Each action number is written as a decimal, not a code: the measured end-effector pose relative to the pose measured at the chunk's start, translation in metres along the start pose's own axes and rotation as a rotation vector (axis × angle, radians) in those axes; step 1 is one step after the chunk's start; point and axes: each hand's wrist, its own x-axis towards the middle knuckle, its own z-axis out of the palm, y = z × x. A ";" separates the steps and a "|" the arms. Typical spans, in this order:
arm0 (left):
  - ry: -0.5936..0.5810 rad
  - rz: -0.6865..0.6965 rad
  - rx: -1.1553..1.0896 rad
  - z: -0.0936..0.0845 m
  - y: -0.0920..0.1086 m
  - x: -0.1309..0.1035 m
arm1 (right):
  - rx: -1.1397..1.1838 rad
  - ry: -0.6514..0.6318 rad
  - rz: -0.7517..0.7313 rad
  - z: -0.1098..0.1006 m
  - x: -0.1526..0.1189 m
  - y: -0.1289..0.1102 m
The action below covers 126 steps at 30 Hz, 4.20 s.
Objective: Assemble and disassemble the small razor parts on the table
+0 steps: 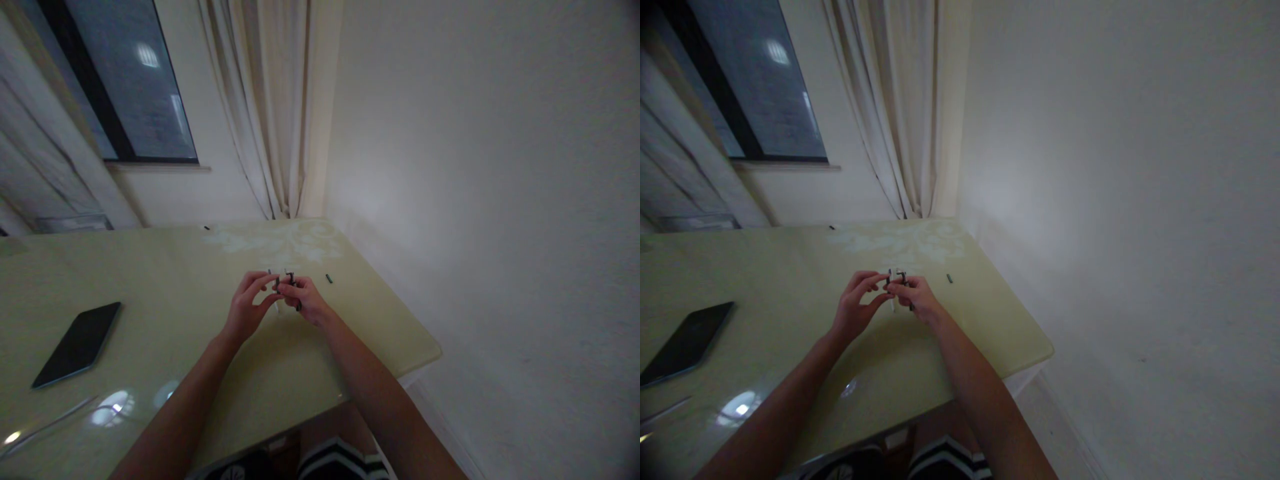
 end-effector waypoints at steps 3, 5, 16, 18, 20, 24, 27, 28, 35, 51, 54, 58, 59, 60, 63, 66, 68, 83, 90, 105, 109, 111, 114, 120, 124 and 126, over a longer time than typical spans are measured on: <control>0.007 0.005 -0.003 0.000 0.001 0.001 | -0.023 0.006 -0.025 0.001 -0.001 -0.002; 0.009 0.006 -0.007 0.001 0.002 0.001 | -0.035 0.010 -0.043 0.002 -0.002 -0.002; 0.013 -0.011 -0.004 0.002 0.003 0.001 | -0.057 0.021 -0.095 0.001 -0.003 -0.001; 0.022 -0.002 -0.007 0.002 0.004 0.001 | -0.065 0.013 -0.099 0.001 -0.003 -0.001; 0.025 0.009 -0.010 0.002 0.005 0.001 | -0.061 0.009 -0.100 0.002 -0.003 -0.001; 0.027 0.028 -0.011 0.001 0.005 0.003 | -0.069 0.027 -0.113 0.002 -0.003 -0.001; 0.031 0.040 -0.020 0.001 0.005 0.003 | -0.088 0.034 -0.115 0.001 -0.003 0.000; 0.032 0.043 -0.022 0.001 0.005 0.003 | -0.090 0.034 -0.108 0.000 -0.002 0.000; 0.031 0.035 -0.027 0.001 0.005 0.002 | -0.087 0.006 -0.080 -0.001 -0.001 0.001; 0.031 0.052 -0.045 0.001 0.006 0.003 | -0.091 -0.002 -0.097 -0.002 -0.001 0.000; 0.029 0.048 -0.046 0.001 0.006 0.003 | -0.106 -0.002 -0.104 -0.002 -0.002 -0.001; 0.026 0.040 -0.043 0.001 0.005 0.002 | -0.097 0.010 -0.100 -0.001 -0.002 -0.001; 0.025 0.037 -0.041 0.002 0.005 0.002 | -0.095 0.012 -0.098 -0.001 -0.002 -0.001; 0.022 0.035 -0.039 0.002 0.005 0.002 | -0.094 0.014 -0.097 -0.001 -0.002 -0.001; 0.012 0.031 -0.035 0.002 0.004 0.001 | -0.097 0.009 -0.096 -0.002 -0.002 0.000; 0.006 0.026 -0.035 0.001 0.005 0.001 | -0.098 0.002 -0.092 -0.002 -0.001 0.000; 0.003 0.021 -0.034 0.000 0.006 0.002 | -0.085 -0.001 -0.079 -0.003 -0.001 0.000; -0.057 -0.030 -0.040 -0.008 0.007 0.007 | -0.118 0.026 -0.027 -0.004 0.000 0.001; -0.050 -0.148 -0.142 -0.008 0.008 0.010 | -0.213 0.046 -0.077 -0.003 0.001 0.000; -0.321 -0.967 -0.891 -0.008 -0.008 0.004 | -0.878 0.057 -0.610 -0.003 -0.010 -0.002; -0.307 -0.961 -0.951 -0.008 -0.009 0.003 | -0.903 0.068 -0.610 -0.005 -0.010 -0.002; -0.310 -0.943 -0.949 -0.009 -0.008 0.003 | -0.909 0.064 -0.632 -0.004 -0.011 -0.004; -0.304 -0.924 -0.934 -0.009 -0.007 0.004 | -0.903 0.052 -0.666 -0.001 -0.013 -0.008; -0.131 -0.839 -0.925 -0.007 -0.009 0.005 | -0.769 0.067 -0.539 0.005 -0.019 -0.011; -0.070 -0.791 -0.888 -0.007 -0.012 0.004 | -0.646 0.044 -0.430 0.008 -0.021 -0.012; -0.060 -0.790 -0.864 -0.007 -0.013 0.004 | -0.640 0.041 -0.431 0.009 -0.022 -0.013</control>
